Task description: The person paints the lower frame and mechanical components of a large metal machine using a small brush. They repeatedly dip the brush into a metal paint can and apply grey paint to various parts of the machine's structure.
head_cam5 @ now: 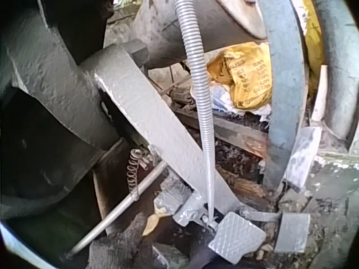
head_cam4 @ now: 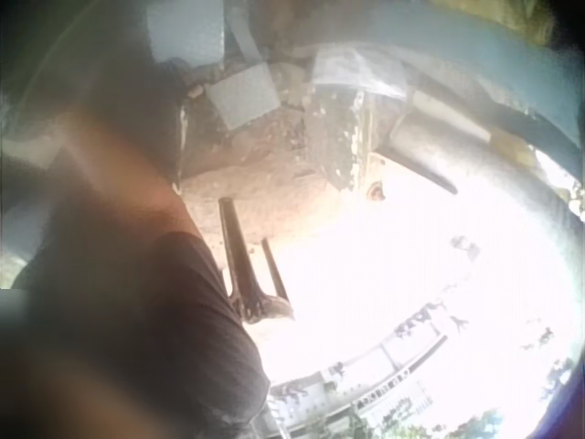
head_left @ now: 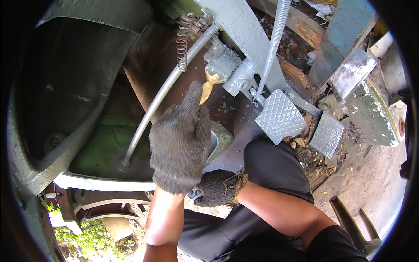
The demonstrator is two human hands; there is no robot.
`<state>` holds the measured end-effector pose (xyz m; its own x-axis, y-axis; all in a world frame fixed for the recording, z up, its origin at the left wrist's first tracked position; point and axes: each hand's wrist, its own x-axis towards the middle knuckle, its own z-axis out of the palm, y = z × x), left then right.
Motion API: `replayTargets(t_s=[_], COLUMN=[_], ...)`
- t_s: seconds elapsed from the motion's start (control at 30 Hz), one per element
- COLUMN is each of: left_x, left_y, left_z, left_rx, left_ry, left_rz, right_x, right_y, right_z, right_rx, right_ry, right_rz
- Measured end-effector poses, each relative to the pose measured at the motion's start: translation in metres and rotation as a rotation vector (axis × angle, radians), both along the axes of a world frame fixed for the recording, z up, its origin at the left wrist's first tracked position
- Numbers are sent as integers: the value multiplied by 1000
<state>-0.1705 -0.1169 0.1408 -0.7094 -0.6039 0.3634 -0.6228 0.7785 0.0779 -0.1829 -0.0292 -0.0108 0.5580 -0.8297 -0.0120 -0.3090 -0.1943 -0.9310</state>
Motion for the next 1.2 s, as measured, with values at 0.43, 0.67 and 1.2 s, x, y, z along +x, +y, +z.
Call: replayTargets(t_s=[0.43, 0.67, 1.2], left_x=[11, -16, 91], left_y=[12, 0, 136], left_z=[54, 49, 84], left_rx=[-138, -256, 425], left_ry=[-272, -326, -152], left_rz=[117, 145, 630], right_x=[6, -14, -48], right_y=[-5, 7, 59], right_z=[-2, 25, 93], right_rx=[-27, -23, -568], right_ry=[55, 38, -44], right_rz=[123, 18, -381])
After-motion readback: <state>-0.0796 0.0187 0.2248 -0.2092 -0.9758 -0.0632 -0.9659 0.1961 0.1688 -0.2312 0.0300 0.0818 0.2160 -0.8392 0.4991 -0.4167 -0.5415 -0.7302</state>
